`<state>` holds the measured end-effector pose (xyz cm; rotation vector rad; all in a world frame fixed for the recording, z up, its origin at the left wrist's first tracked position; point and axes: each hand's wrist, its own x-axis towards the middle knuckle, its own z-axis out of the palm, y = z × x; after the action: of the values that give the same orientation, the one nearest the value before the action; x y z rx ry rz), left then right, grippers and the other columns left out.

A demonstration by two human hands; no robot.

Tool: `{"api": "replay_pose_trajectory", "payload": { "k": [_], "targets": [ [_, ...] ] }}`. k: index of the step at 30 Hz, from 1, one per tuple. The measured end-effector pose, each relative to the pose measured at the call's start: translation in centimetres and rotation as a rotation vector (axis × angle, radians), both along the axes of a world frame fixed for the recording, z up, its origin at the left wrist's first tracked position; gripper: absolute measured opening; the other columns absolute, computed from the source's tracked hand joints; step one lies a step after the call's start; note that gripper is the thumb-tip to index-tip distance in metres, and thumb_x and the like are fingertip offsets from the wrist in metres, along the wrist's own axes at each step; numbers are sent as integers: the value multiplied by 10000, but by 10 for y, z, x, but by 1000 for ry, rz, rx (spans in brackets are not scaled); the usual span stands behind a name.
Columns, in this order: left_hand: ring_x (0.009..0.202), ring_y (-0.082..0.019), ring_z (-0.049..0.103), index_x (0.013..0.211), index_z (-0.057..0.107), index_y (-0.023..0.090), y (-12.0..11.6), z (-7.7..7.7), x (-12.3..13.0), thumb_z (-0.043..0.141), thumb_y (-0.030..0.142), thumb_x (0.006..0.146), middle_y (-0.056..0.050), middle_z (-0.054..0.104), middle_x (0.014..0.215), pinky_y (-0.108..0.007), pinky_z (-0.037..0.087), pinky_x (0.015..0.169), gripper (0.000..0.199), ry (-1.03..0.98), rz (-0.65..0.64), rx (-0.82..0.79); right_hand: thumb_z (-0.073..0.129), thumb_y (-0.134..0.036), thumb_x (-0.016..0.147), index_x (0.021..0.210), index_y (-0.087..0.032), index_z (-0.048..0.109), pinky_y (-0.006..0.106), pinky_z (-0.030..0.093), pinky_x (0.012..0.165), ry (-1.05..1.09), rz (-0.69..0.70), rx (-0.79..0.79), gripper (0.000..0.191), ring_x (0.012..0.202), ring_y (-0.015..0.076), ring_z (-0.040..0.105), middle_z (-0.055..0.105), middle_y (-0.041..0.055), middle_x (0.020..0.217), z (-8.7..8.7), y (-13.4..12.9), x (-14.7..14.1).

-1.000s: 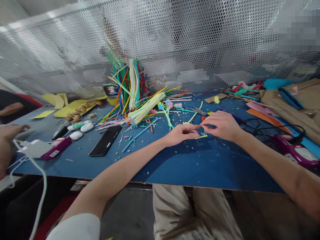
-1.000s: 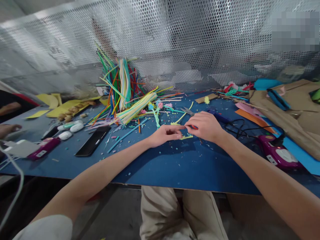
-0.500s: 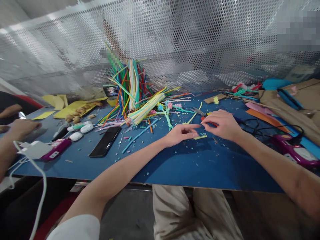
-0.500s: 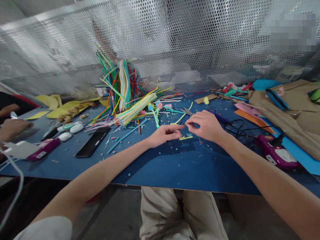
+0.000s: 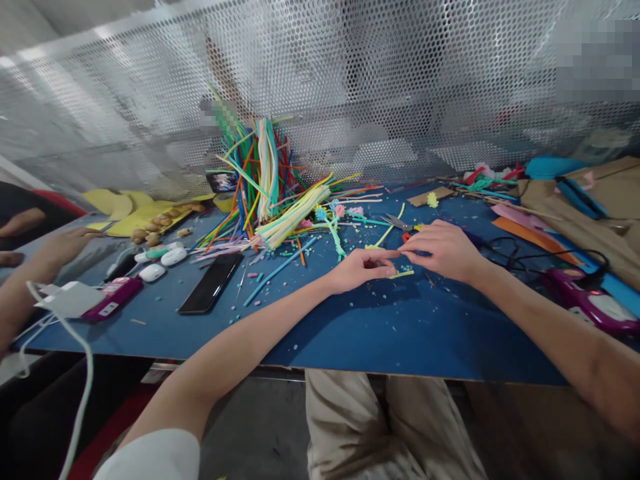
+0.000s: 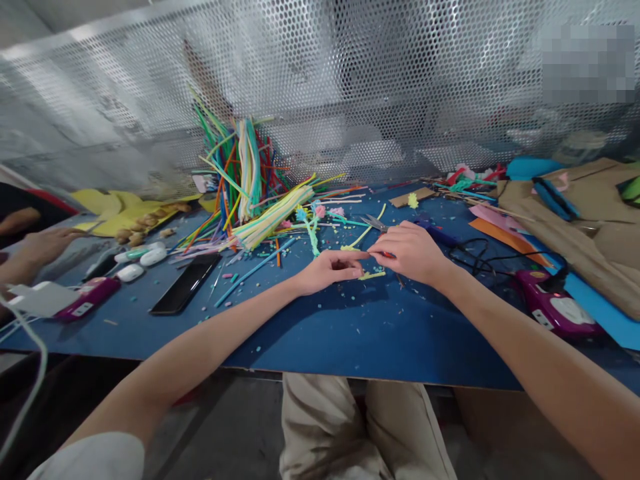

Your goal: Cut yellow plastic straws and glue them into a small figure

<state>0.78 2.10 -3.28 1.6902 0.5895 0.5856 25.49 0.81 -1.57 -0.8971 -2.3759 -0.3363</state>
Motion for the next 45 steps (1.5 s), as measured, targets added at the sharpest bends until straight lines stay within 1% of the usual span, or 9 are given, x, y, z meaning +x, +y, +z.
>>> {"api": "replay_pose_trajectory", "payload": {
  "k": [5, 14, 18, 24, 28, 33, 36, 41, 45],
  "targets": [
    [796, -119, 609, 1327, 601, 118, 0, 0, 0, 740, 412, 800, -101, 712, 993, -233, 443, 769, 620, 4, -11, -13, 576, -276, 906, 869, -254, 731, 337, 398, 735, -9, -18, 38, 161, 788, 172, 671, 764, -2, 844, 1, -3, -5],
    [765, -104, 578, 1362, 570, 137, 0, 0, 1, 733, 422, 801, -80, 696, 970, -228, 419, 727, 650, -35, -3, -10, 566, -195, 864, 796, -242, 699, 358, 416, 739, 96, -57, 71, 156, 761, 187, 666, 752, -4, 802, -1, -6, -13],
    [773, -101, 570, 1392, 538, 148, 0, -1, 1, 730, 420, 803, -71, 688, 967, -230, 410, 732, 677, -57, -12, -16, 579, -207, 843, 787, -238, 703, 366, 422, 713, 204, -104, 47, 140, 709, 193, 643, 736, 12, 757, -2, -7, -19],
    [782, -98, 564, 1414, 513, 163, 0, -2, 1, 726, 403, 810, -62, 678, 959, -228, 403, 738, 684, -76, -13, -29, 597, -201, 830, 729, -241, 681, 351, 454, 708, 348, -170, -18, 137, 655, 182, 630, 701, -2, 679, -2, -13, -29],
    [787, -104, 559, 1417, 512, 165, 0, -1, 1, 734, 406, 799, -66, 678, 956, -229, 407, 736, 699, -59, 0, -35, 611, -210, 827, 711, -250, 684, 345, 472, 698, 373, -191, -43, 142, 650, 187, 631, 692, -3, 669, -4, -12, -29],
    [764, -99, 544, 1412, 520, 167, -1, 0, 1, 736, 407, 796, -74, 677, 961, -215, 388, 685, 695, -46, 18, -36, 614, -248, 834, 722, -253, 691, 352, 483, 705, 378, -210, -75, 136, 647, 185, 630, 692, -7, 683, -7, -7, -23],
    [738, -92, 530, 1413, 519, 164, -1, 0, 1, 732, 411, 799, -75, 674, 957, -211, 375, 658, 696, -43, 25, -34, 610, -276, 857, 770, -260, 698, 370, 485, 733, 368, -166, -93, 125, 663, 186, 631, 707, -9, 724, -7, -5, -19],
    [710, -79, 509, 1354, 581, 147, 0, -1, 0, 735, 424, 796, -60, 665, 918, -213, 364, 651, 641, -49, 22, -13, 594, -268, 898, 922, -241, 708, 361, 506, 793, 301, 9, -189, 120, 821, 201, 664, 739, 29, 883, -1, -5, -13],
    [683, -71, 499, 1323, 607, 150, -1, -1, -1, 726, 446, 802, -55, 665, 910, -208, 350, 624, 610, -33, 27, -6, 579, -324, 931, 921, -238, 710, 335, 511, 764, 260, 38, -282, 157, 833, 194, 670, 736, 34, 902, 2, -5, -9]
  ]
}}
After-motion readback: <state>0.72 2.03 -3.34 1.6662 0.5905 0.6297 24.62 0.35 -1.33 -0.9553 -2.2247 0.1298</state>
